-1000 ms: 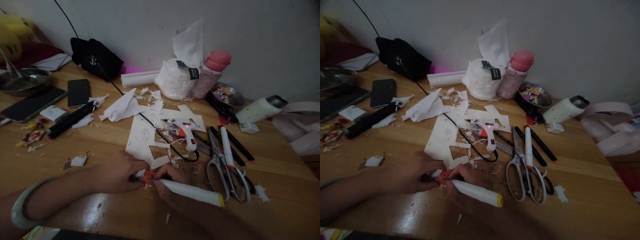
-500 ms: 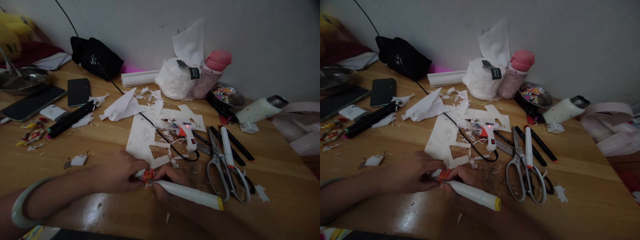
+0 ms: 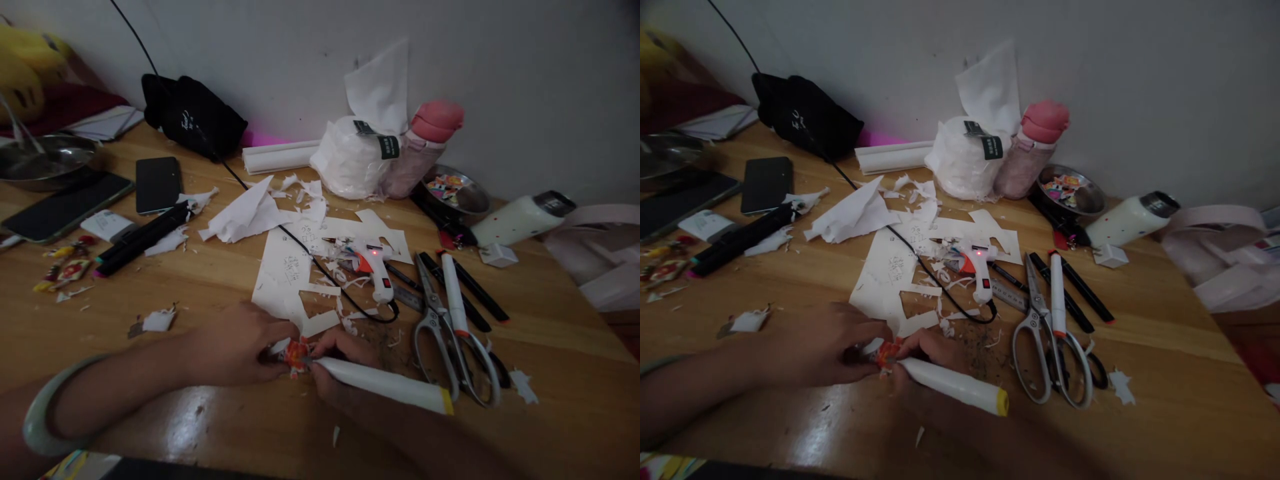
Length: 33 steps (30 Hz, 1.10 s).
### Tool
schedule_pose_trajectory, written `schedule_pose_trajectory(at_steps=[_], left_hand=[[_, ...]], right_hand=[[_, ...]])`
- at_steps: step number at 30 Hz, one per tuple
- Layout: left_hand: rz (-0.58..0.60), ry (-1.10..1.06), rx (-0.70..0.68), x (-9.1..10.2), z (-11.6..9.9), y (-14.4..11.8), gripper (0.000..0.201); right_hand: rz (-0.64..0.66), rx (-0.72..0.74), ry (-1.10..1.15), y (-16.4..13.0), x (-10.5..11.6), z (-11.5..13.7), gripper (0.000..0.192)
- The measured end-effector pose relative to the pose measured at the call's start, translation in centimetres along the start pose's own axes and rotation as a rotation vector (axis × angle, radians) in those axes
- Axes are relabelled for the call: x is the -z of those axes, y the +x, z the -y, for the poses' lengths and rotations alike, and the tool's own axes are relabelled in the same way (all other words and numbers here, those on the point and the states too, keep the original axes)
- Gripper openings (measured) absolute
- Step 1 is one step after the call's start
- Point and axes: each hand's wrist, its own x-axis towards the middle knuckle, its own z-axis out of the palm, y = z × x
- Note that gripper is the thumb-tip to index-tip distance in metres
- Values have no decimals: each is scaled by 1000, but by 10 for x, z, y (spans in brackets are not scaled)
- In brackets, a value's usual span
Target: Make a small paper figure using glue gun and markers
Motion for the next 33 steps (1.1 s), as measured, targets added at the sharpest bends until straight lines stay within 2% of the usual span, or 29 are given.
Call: schedule_pose_trajectory(at_steps=[5,11,24,29,33], left_hand=[[0,-6,-3,-2,2,0,14],[-6,-9,-4,-2,1,0,14],[24,-19,11,3,-2,0,13],[34,22,45,3,-2,-2,14],[34,85,40,-1,1,-2,23]], right_hand=[[64,-23,2,-1,4,-1,4],[-22,3,41,-4,-4,-15,8],[85,-81,47,0,7,-1,3],[56,-91,60,-3,6,-3,5],[8,-103,95,-3,6,-3,9]])
